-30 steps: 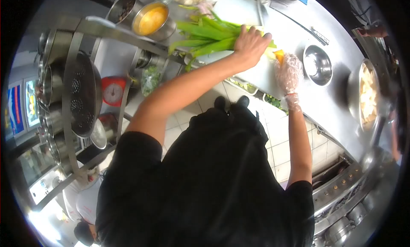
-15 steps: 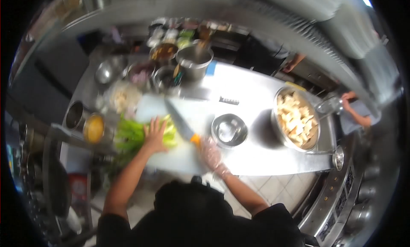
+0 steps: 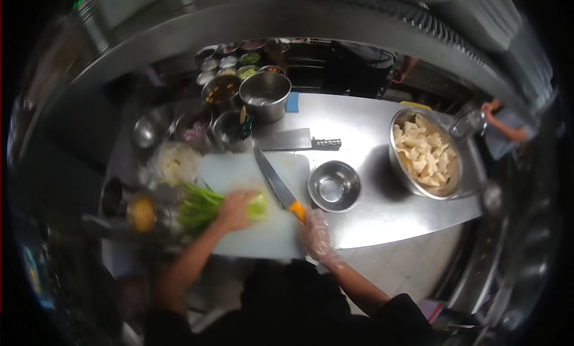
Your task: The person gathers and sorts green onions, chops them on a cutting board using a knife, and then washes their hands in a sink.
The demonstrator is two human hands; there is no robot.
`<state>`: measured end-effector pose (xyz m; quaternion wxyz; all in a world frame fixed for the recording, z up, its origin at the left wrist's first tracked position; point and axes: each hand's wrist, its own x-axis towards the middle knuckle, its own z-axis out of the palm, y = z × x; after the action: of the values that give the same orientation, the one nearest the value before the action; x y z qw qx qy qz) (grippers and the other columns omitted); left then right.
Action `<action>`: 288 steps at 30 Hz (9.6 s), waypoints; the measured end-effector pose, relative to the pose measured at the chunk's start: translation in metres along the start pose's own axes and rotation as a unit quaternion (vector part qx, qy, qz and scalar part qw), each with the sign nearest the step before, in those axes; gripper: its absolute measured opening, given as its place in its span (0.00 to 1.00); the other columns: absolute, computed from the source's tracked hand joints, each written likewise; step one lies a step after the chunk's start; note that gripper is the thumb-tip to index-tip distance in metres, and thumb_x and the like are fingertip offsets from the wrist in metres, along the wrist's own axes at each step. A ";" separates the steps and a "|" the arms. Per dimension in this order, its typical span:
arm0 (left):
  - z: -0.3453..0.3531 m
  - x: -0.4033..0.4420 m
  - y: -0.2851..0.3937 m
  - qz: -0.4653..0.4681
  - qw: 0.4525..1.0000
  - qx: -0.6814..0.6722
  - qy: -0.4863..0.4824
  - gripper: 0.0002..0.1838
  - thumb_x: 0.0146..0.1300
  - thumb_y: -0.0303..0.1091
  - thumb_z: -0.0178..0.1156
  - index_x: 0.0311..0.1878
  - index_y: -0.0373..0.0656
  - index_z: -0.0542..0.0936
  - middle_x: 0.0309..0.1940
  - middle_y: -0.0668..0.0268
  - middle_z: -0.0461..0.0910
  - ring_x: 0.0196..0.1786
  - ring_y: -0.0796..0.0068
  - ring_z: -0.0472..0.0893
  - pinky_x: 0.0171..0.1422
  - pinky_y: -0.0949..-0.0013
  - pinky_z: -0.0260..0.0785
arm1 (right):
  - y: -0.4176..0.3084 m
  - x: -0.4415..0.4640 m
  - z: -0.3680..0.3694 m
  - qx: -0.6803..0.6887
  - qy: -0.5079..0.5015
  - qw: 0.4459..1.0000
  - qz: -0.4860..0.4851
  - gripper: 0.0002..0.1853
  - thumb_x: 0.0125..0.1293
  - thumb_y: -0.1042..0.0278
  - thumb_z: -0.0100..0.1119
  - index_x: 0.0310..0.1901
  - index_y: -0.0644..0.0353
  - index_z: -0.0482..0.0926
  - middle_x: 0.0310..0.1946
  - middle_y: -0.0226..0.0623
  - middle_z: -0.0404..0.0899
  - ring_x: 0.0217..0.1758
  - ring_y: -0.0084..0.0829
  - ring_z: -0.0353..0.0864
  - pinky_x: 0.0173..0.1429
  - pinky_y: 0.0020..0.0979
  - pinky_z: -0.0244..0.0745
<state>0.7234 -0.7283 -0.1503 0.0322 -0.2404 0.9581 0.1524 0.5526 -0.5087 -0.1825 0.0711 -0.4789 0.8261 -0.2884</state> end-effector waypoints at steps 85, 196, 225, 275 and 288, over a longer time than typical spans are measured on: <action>0.051 0.048 -0.006 -0.013 0.952 -0.045 0.303 0.07 0.59 0.34 0.56 0.39 0.47 0.78 0.36 0.68 0.82 0.43 0.64 0.80 0.53 0.56 0.66 | -0.040 0.034 -0.029 -0.035 -0.056 0.998 -0.019 0.27 0.63 0.59 0.64 0.61 0.60 0.73 0.60 0.46 0.74 0.64 0.45 0.72 0.67 0.41 0.67; 0.036 0.002 -0.009 0.111 0.966 0.033 0.232 0.16 0.61 0.30 0.53 0.52 0.47 0.78 0.52 0.59 0.77 0.57 0.60 0.77 0.69 0.36 0.57 | -0.085 -0.003 0.054 -0.071 -0.100 0.992 0.018 0.18 0.60 0.74 0.50 0.50 0.75 0.75 0.32 0.57 0.81 0.34 0.48 0.85 0.39 0.43 0.80; 0.059 0.016 -0.013 0.070 0.941 -0.082 0.320 0.08 0.58 0.37 0.60 0.41 0.55 0.80 0.39 0.61 0.76 0.48 0.61 0.77 0.54 0.46 0.61 | -0.155 -0.015 -0.004 -0.517 -0.193 0.819 -0.157 0.24 0.68 0.70 0.51 0.60 0.79 0.65 0.26 0.46 0.77 0.28 0.35 0.80 0.30 0.34 0.74; 0.064 0.016 -0.010 0.008 0.941 -0.098 0.323 0.18 0.61 0.26 0.53 0.56 0.37 0.74 0.50 0.53 0.77 0.50 0.60 0.79 0.63 0.50 0.67 | -0.126 -0.017 0.040 -0.365 -0.236 0.900 -0.034 0.21 0.65 0.78 0.48 0.58 0.81 0.65 0.28 0.50 0.77 0.29 0.41 0.80 0.30 0.37 0.74; 0.061 0.013 -0.015 0.034 0.929 -0.167 0.330 0.09 0.55 0.28 0.58 0.39 0.49 0.80 0.39 0.62 0.79 0.46 0.64 0.80 0.51 0.55 0.65 | -0.129 -0.005 0.060 -0.205 -0.184 0.961 0.027 0.16 0.68 0.72 0.48 0.52 0.75 0.66 0.27 0.59 0.76 0.33 0.50 0.80 0.34 0.42 0.75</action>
<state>0.7185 -0.7278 -0.2147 -0.3311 -0.2468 0.8830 0.2230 0.6760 -0.5774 -0.1624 0.1298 -0.5055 0.8528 -0.0182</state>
